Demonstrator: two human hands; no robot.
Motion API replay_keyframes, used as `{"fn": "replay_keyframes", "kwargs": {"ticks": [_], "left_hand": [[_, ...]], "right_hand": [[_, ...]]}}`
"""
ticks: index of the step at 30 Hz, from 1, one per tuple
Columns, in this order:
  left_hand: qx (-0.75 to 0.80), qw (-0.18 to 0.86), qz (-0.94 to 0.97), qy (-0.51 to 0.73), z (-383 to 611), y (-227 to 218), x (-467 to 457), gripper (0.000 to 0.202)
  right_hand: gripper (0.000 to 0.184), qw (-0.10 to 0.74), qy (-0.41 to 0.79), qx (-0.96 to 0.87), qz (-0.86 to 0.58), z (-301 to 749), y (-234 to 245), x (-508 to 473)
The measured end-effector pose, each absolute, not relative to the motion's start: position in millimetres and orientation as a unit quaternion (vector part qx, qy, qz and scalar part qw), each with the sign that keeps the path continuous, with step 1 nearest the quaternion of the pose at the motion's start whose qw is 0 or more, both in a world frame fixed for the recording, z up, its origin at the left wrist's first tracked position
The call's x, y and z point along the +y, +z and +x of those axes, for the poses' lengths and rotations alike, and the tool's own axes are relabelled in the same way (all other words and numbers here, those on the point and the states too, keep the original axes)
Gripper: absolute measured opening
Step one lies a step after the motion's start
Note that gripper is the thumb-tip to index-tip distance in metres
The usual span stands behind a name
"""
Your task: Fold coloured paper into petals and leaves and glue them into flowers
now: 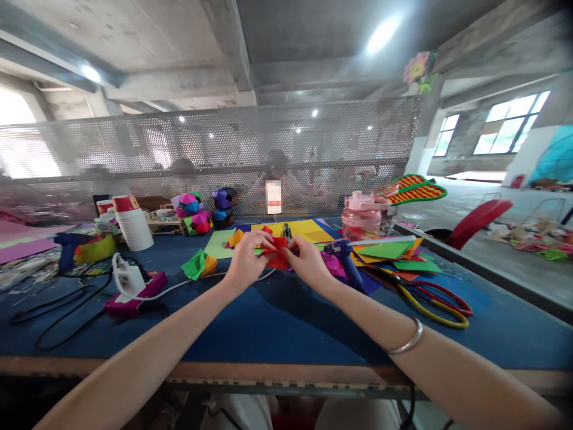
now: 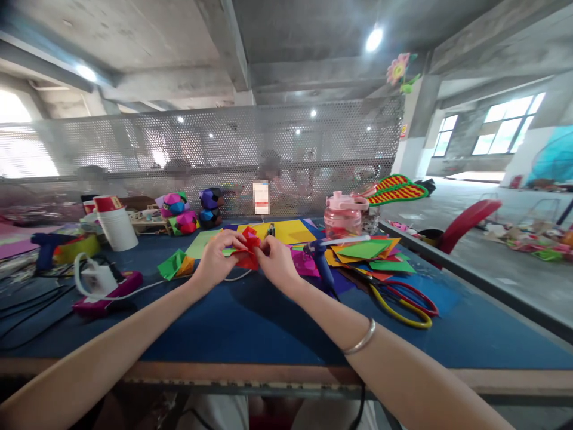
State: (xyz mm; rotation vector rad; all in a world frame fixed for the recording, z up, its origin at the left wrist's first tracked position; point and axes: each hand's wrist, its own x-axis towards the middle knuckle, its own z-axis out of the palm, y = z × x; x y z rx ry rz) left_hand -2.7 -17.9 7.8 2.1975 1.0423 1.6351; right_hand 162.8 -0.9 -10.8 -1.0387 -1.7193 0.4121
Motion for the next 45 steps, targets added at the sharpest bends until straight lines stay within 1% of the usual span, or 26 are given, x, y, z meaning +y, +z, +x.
{"fn": "replay_keyframes", "kwargs": {"ticks": [2,4,7,9,12,16,19,21,23,25,28,30,33,35,38,41,45], "left_hand": [[0.348,0.050,0.757,0.550,-5,6,-16,0.009],[0.347,0.062,0.761,0.544,-6,3,-12,0.009],[0.361,0.149,0.745,0.541,-7,-2,-6,0.009],[0.374,0.201,0.718,0.551,-7,-5,-2,0.014],[0.377,0.275,0.679,0.567,-6,-7,2,0.026],[0.394,0.403,0.622,0.544,-4,-7,1,0.027],[0.402,0.487,0.559,0.538,-2,-7,-2,0.033],[0.394,0.532,0.527,0.533,-1,-8,-4,0.036],[0.385,0.555,0.509,0.534,0,-8,-4,0.036],[0.382,0.554,0.503,0.542,0,-9,-3,0.034],[0.401,0.522,0.497,0.566,-3,-9,0,0.026],[0.424,0.491,0.499,0.575,-4,-9,2,0.020],[0.446,0.447,0.535,0.562,-5,-8,2,0.013],[0.452,0.409,0.574,0.547,-5,-8,2,0.011],[0.454,0.352,0.629,0.524,-5,-10,1,0.009],[0.456,0.324,0.658,0.504,-5,-11,1,0.008],[0.458,0.296,0.676,0.495,-6,-12,1,0.004]], "right_hand": [[0.019,0.517,0.198,-0.722,-0.415,161,-12,-1],[0.015,0.513,0.213,-0.732,-0.395,161,-12,-2],[0.011,0.513,0.234,-0.735,-0.378,162,-12,-3],[0.011,0.516,0.263,-0.723,-0.376,161,-12,-4],[0.012,0.522,0.294,-0.708,-0.374,159,-15,-3],[0.016,0.543,0.333,-0.677,-0.368,155,-20,-3],[0.016,0.557,0.362,-0.655,-0.359,154,-22,-4],[0.017,0.567,0.368,-0.647,-0.353,154,-23,-5],[0.017,0.571,0.377,-0.641,-0.347,153,-24,-5],[0.016,0.565,0.398,-0.639,-0.337,151,-24,-5],[0.014,0.551,0.436,-0.632,-0.327,149,-23,-7],[0.014,0.558,0.429,-0.624,-0.338,149,-20,-9],[0.020,0.568,0.346,-0.656,-0.358,152,-15,-11],[0.023,0.553,0.269,-0.707,-0.350,155,-13,-12],[0.018,0.521,0.181,-0.761,-0.342,159,-12,-11],[0.013,0.502,0.150,-0.778,-0.348,160,-13,-11],[0.015,0.496,0.124,-0.789,-0.341,161,-13,-12]]}}
